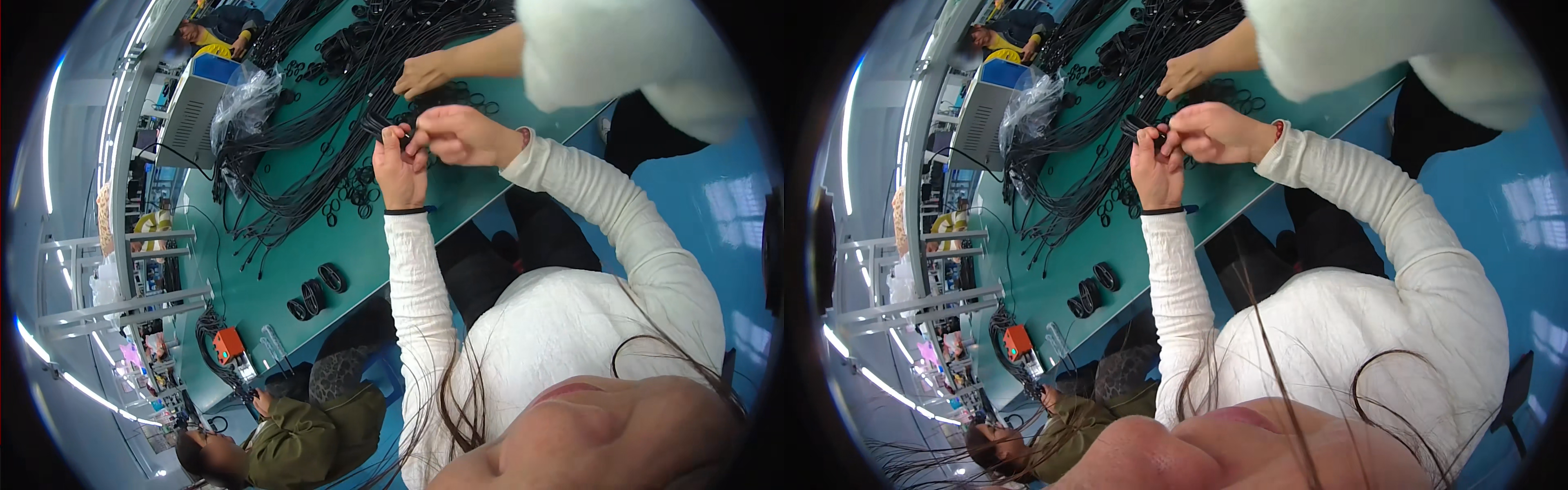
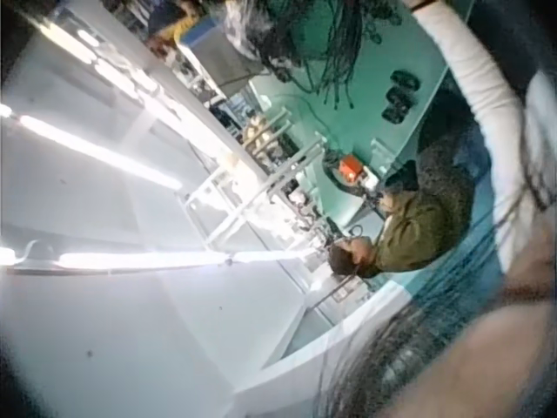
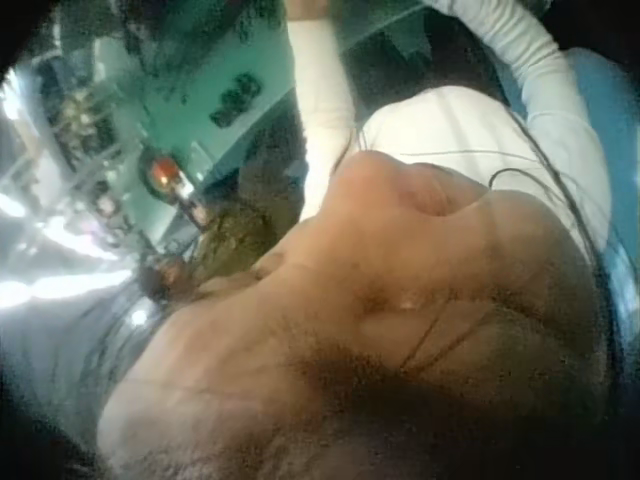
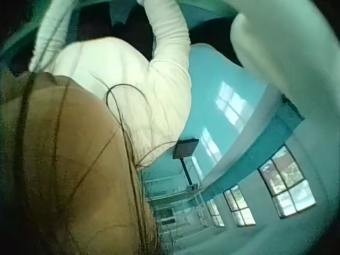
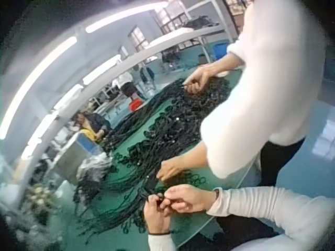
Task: The person coils cables by hand and secures each bundle with a rubber band.
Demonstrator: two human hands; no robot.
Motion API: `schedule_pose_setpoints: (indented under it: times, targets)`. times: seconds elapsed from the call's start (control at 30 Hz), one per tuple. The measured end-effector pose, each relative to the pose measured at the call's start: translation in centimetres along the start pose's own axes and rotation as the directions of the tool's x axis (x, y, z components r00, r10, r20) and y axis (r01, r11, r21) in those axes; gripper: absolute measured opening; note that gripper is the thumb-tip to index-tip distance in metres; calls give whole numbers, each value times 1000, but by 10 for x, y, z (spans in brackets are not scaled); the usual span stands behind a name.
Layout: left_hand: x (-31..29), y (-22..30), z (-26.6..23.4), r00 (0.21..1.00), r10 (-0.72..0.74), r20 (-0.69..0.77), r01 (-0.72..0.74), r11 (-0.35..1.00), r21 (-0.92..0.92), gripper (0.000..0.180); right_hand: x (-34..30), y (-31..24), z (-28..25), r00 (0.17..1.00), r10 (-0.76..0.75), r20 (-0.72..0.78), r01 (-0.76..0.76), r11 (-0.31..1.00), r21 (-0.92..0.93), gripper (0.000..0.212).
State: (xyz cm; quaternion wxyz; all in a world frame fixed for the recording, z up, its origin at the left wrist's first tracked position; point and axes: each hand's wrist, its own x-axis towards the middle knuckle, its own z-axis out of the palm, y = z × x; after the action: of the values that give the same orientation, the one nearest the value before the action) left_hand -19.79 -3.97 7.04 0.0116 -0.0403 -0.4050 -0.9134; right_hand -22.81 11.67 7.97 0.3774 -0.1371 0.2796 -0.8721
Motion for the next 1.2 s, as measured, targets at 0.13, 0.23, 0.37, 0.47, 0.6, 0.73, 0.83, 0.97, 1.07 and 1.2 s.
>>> schedule_pose_setpoints:
  times: [0.13, 0.23, 0.37, 0.47, 0.6, 0.73, 0.83, 0.97, 1.07, 1.2]
  targets:
    - [-31, 3, 7, 993, -121, -14, 121, 969, 213, 21, -26, -10, 4, 942, 312, 125, -171, 764, -622, 17]
    - [-50, -7, 5, 995, -90, 48, 70, 945, 321, 21, -38, -16, 19, 893, 400, 206, 18, 427, -904, 27]
    - [-66, 6, -16, 999, -5, 43, -10, 940, 340, 22, -51, -24, 25, 941, 296, 165, 116, 176, -977, 43]
    - [-79, 17, -28, 965, -223, 140, 82, 760, 645, 21, -45, -34, 34, 963, 79, 257, 265, -121, -957, 60]
    - [-84, 21, -10, 896, -352, 272, -30, 561, 827, 18, -35, -19, 52, 949, 157, 275, 315, -385, -867, 64]
    - [-94, 29, -7, 864, -401, 306, 76, 704, 706, 17, -21, -12, 44, 914, 355, 196, 283, -214, -935, 43]
    - [-106, 26, -8, 943, -214, 257, 148, 956, 252, 18, -27, -12, 52, 912, 409, 19, -94, 253, -963, 32]
    - [-103, 18, -11, 935, -194, 296, 158, 977, 142, 21, -36, 1, 15, 974, 191, -124, -226, 744, -629, 36]
    - [-107, 19, -9, 935, -206, 287, 190, 978, 84, 21, -34, 1, 21, 987, -140, 76, 118, 328, -937, 34]
    - [-109, 11, -10, 932, -247, 266, 225, 968, 112, 23, -29, 0, 45, 945, 25, 326, 325, 20, -945, 34]
